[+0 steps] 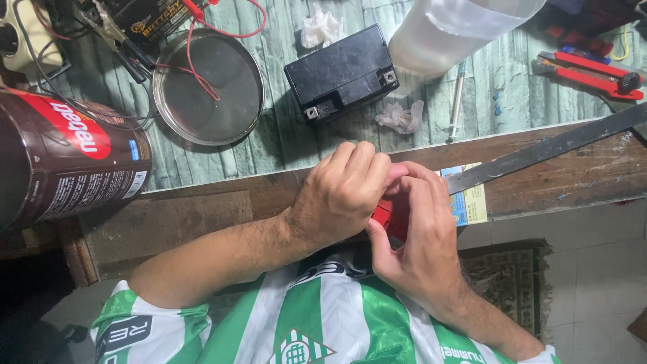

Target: Cleaning corrosion from battery terminals using a small metal scraper.

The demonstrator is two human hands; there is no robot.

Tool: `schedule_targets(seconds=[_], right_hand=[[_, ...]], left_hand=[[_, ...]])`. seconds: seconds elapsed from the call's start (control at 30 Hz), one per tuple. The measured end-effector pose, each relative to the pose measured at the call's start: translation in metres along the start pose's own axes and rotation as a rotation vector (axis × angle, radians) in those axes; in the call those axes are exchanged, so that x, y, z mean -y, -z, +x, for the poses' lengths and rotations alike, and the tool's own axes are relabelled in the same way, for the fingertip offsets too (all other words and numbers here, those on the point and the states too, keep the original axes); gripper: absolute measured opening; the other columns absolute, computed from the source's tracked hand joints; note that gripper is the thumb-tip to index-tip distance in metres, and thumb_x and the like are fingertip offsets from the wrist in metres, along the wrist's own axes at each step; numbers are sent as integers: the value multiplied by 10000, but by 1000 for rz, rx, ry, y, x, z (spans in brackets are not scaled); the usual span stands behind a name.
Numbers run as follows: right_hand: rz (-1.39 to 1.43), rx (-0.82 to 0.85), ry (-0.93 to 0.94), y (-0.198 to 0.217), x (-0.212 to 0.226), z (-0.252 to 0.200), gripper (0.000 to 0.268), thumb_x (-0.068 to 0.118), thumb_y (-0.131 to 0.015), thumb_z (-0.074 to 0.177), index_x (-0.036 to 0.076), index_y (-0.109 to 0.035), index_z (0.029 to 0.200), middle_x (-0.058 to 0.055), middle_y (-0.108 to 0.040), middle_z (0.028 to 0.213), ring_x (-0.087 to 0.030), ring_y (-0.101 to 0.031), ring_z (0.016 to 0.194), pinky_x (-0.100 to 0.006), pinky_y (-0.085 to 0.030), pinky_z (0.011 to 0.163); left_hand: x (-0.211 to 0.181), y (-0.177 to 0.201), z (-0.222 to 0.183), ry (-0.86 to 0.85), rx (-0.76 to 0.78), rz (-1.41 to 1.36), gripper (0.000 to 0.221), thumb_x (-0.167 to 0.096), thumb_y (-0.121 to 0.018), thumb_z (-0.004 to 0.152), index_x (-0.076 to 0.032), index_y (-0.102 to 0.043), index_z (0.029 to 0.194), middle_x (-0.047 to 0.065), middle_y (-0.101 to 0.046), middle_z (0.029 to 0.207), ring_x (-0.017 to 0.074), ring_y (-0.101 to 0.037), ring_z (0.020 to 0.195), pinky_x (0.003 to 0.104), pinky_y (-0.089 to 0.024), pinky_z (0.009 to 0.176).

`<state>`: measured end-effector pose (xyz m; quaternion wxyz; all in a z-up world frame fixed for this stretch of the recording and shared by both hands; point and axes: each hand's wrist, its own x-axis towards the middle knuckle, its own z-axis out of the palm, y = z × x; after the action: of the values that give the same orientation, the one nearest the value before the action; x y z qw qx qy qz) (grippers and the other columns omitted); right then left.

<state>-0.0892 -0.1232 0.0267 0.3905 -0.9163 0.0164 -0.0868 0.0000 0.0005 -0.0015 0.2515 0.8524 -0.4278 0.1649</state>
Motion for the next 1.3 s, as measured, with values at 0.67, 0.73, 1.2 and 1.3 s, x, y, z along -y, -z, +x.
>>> schedule_targets(seconds=[0.67,0.73,1.2,1.3], right_hand=[[32,-10,-28,-1,0,1,293,92,-699,795,-8,-538,1020,-193,-603,1164,-330,-579,1112,-431,-443,990],[24,-14,-6,-1,0,1,277,99,-696,813,-7,-528,1006,-184,-603,1120,-330,-580,1127,-432,-453,990],[60,-11,-25,0,-2,-1,370,83,-740,786,-15,-537,1080,-209,-599,1214,-348,-581,1142,-424,-468,990],[62,-4,-38,2,0,-3,390,63,-737,772,-15,-551,1105,-220,-599,1268,-357,-580,1203,-425,-487,1022]], left_hand=[[3,-3,-1,0,1,-56,388,-198,-618,1090,-87,-449,759,58,-416,737,216,-433,635,364,-369,550],[3,-3,0,2,12,-41,389,-214,-602,1097,-95,-451,759,54,-415,741,222,-442,643,366,-375,554],[4,7,3,-23,15,34,389,-256,-566,1108,-105,-456,767,43,-414,744,209,-436,647,346,-362,552],[3,9,2,-86,5,99,443,-339,-549,1119,-125,-458,742,23,-400,728,197,-413,655,332,-345,557]])
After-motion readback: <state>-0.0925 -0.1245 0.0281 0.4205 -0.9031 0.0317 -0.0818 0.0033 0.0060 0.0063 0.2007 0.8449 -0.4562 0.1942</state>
